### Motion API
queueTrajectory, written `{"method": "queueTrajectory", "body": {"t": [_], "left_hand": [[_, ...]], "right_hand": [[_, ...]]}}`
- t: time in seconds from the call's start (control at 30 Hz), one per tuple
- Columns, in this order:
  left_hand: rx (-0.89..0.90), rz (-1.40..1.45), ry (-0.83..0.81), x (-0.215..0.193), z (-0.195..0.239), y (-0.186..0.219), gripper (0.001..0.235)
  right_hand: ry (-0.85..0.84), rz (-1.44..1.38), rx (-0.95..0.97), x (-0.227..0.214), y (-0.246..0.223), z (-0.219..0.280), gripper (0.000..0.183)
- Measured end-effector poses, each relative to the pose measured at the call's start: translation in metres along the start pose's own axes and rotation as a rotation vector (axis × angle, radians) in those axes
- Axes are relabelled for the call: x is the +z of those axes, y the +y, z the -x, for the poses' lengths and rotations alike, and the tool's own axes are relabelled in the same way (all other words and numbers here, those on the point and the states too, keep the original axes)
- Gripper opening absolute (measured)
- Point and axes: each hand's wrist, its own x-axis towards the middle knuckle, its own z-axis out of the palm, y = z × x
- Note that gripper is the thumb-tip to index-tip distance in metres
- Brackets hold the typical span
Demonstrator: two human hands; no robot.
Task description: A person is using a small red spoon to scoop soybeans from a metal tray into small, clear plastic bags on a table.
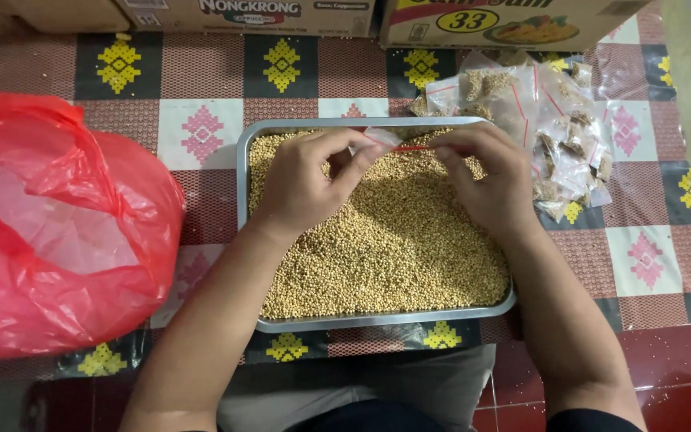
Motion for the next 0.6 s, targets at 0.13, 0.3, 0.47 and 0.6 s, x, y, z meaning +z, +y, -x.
{"method": "queueTrajectory", "body": {"t": [0.13, 0.3, 0.47, 0.6], "left_hand": [[0.466, -0.145, 0.362, -0.001, -0.001, 0.000, 0.023], [0.573, -0.201, 0.534, -0.003, 0.001, 0.004, 0.020], [0.284, 0.143, 0.301, -0.003, -0.002, 0.000, 0.013], [0.438, 0.012, 0.357, -0.004, -0.001, -0.004, 0.006]], "right_hand": [[0.125, -0.233, 0.166, 0.005, 0.012, 0.002, 0.004], [0.016, -0.127, 0.445, 0.006, 0.013, -0.001, 0.008], [-0.139, -0.375, 0.445, 0.005, 0.014, 0.000, 0.011], [-0.224, -0.492, 0.451, 0.003, 0.015, -0.002, 0.015]]}}
